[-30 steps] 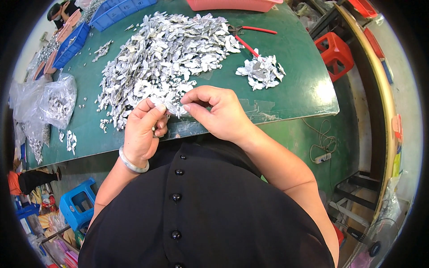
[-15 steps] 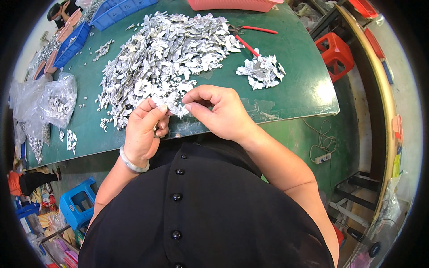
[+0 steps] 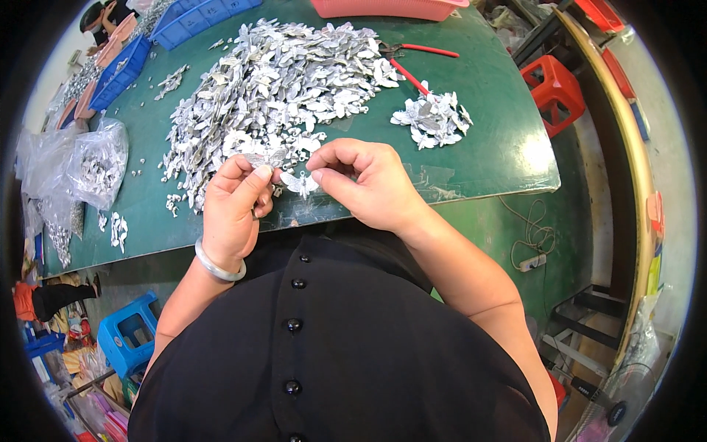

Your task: The person assembles small metal butterfly-shaped components by hand, picking pieces from a pile and joining them one by one.

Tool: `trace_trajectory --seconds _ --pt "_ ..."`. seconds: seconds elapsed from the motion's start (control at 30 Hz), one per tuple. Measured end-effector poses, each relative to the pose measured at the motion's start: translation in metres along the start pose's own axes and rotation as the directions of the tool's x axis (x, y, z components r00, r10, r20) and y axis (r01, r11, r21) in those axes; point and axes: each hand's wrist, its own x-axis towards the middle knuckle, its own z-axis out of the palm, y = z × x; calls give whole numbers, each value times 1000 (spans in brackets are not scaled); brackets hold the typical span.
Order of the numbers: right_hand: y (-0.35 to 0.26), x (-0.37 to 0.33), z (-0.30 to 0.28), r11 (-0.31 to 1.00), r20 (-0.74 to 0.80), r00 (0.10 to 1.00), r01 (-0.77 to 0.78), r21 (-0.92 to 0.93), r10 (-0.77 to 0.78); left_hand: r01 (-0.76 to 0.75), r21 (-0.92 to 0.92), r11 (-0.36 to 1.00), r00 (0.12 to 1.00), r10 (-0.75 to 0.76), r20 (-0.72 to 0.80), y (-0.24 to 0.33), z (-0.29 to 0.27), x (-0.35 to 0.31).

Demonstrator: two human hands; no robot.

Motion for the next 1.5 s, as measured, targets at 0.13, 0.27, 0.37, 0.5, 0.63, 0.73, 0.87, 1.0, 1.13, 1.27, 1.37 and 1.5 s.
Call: trace_trajectory --seconds 0.13,0.27,0.37,0.5,0.63,0.73,0.87,1.0,1.13,1.27,1.37,1.5 --pt "0 0 0 1000 0 1000 1 -5 -1 -44 61 997 999 43 17 0 -1 0" --pt "-1 -1 0 1000 -2 1000 -12 1 13 -25 31 999 1000 25 8 2 -1 0" --pt "-1 -1 -1 1000 -6 1000 -6 -4 6 27 -50 998 1000 -28 -10 6 -1 1" --pt "0 -1 -1 1000 -2 1000 10 -4 -10 155 -224 962 986 -136 100 10 -7 2" --pt "-1 -1 0 1000 -4 1000 -4 -12 4 328 -477 815 930 -190 315 7 -17 6" --pt "-2 -1 -1 1000 2 1000 -6 -23 6 433 -611 662 884 -179 433 5 -17 6" --pt "-4 -2 0 999 2 1000 -16 -39 16 486 -655 579 851 -140 507 0 -22 8" --pt "-4 -2 1 999 -12 1000 -8 -38 8 517 -680 520 834 -124 538 -2 -25 8" --pt "-3 -1 1 1000 -9 1000 -6 -22 6 528 -705 474 837 -148 527 0 -24 7" --pt "-2 -1 0 999 -2 1000 4 -42 -4 528 -715 458 838 -144 526 1 -24 6" --pt "-2 -1 1 999 -4 1000 1 -39 -1 534 -720 444 836 -150 528 0 -24 6" --pt "-2 -1 1 999 -5 1000 1 -45 -2 545 -724 424 829 -144 540 -1 -26 7"
